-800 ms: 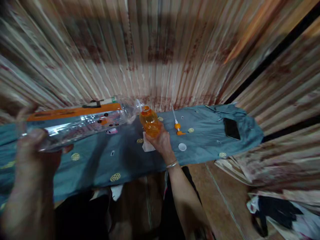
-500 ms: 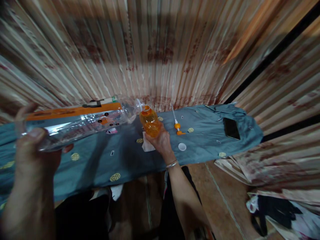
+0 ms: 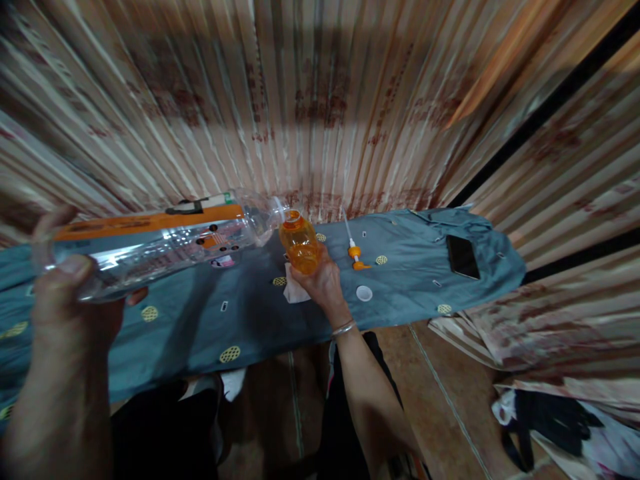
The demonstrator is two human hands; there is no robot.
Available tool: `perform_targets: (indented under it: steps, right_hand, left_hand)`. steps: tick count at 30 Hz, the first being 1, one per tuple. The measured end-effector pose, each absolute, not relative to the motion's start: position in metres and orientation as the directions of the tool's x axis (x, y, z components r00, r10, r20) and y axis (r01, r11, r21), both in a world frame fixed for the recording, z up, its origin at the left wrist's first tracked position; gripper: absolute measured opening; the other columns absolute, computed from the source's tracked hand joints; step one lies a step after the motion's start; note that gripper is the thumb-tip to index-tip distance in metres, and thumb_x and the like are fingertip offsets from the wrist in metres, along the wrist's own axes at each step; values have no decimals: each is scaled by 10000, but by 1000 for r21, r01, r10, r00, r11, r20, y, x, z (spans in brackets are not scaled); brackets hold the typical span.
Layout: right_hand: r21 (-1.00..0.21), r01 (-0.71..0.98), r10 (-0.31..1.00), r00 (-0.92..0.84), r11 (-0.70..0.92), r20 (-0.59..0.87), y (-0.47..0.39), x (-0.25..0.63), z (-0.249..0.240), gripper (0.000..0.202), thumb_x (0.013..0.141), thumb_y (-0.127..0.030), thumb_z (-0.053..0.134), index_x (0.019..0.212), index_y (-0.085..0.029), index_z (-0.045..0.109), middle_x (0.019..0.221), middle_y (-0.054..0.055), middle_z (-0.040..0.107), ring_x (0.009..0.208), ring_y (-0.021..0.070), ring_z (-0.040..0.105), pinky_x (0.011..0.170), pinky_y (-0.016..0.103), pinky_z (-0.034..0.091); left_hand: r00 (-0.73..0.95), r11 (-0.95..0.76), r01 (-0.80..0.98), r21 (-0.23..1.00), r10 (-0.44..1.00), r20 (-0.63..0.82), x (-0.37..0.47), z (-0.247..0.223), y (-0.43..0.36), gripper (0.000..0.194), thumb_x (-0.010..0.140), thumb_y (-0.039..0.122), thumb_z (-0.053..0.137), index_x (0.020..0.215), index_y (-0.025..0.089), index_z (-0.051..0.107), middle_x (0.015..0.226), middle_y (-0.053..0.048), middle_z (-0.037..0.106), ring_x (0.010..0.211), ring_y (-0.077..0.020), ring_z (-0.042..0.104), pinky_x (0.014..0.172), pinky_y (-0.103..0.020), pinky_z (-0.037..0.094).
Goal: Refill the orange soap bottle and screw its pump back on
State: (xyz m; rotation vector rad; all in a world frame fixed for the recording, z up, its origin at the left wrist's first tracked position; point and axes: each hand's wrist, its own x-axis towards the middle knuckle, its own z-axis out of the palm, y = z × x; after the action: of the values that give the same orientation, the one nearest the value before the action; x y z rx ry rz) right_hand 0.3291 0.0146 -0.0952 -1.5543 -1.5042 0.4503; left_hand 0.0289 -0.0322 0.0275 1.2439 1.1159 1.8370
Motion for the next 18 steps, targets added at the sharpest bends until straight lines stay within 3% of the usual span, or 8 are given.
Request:
perform_targets:
  steps: [4, 7, 9, 12, 14, 17, 18]
  right_hand:
    - [-793, 593, 929, 195, 143, 314, 14, 329, -94, 669, 754, -360, 920, 1333, -182, 635, 1137, 136, 857, 1068, 356, 845, 933, 509, 703]
    - [-799, 584, 933, 191, 143, 306, 14, 330, -94, 694, 753, -363, 926, 1353, -180, 628, 1159, 141, 857, 1085, 352, 843, 946, 499, 700]
    - [-800, 582, 934, 187, 145, 305, 15, 331, -95, 703, 751, -376, 930, 1354, -180, 629, 1152, 139, 858, 1086, 358, 843, 940, 497, 699]
    - [-799, 579, 928, 185, 161, 322, 15, 331, -98, 691, 749, -395, 930, 1343, -191, 640, 1125, 115, 859, 1064, 358, 847, 908, 481, 701]
    - [-797, 578, 923, 185, 174, 337, 16, 332, -99, 671, 753, -394, 926, 1332, -196, 651, 1106, 101, 858, 1047, 354, 849, 892, 461, 700]
    - [-794, 581, 924, 178, 180, 340, 16, 332, -99, 680, 759, -383, 920, 1347, -175, 648, 1118, 118, 852, 1058, 352, 844, 901, 453, 696]
    - [-795, 581, 926, 176, 175, 333, 16, 332, -98, 692, 760, -383, 918, 1357, -170, 642, 1132, 127, 851, 1069, 350, 841, 910, 456, 695]
  left_hand:
    - [-337, -461, -31, 887, 840, 425, 24, 21, -24, 632, 641, 513, 912, 1246, 444, 742, 1174, -29, 718, 882, -319, 777, 270, -236, 368]
    - [-358, -539, -80, 839, 801, 480, 19, 15, -17, 776, 474, 484, 994, 1198, 350, 747, 1030, -36, 715, 804, -275, 753, 298, -191, 377]
    - [-342, -527, -83, 846, 812, 472, 20, 15, -16, 790, 470, 490, 996, 1203, 351, 737, 1032, -41, 720, 801, -277, 746, 301, -195, 381]
    - [-352, -491, -52, 870, 824, 444, 26, 19, -21, 675, 621, 547, 921, 1251, 405, 726, 1138, -51, 701, 832, -298, 750, 293, -243, 403]
    - [-369, -524, -78, 848, 805, 464, 29, 21, -23, 681, 510, 484, 969, 1146, 363, 757, 1007, -42, 681, 773, -296, 735, 276, -243, 387]
    - [-370, -491, -86, 867, 824, 430, 26, 18, -18, 732, 554, 541, 951, 1233, 375, 734, 1062, -49, 666, 823, -293, 732, 308, -228, 411]
    - [-382, -521, -83, 850, 804, 455, 23, 16, -15, 763, 476, 510, 975, 1186, 363, 738, 1000, -38, 655, 778, -282, 718, 301, -209, 388]
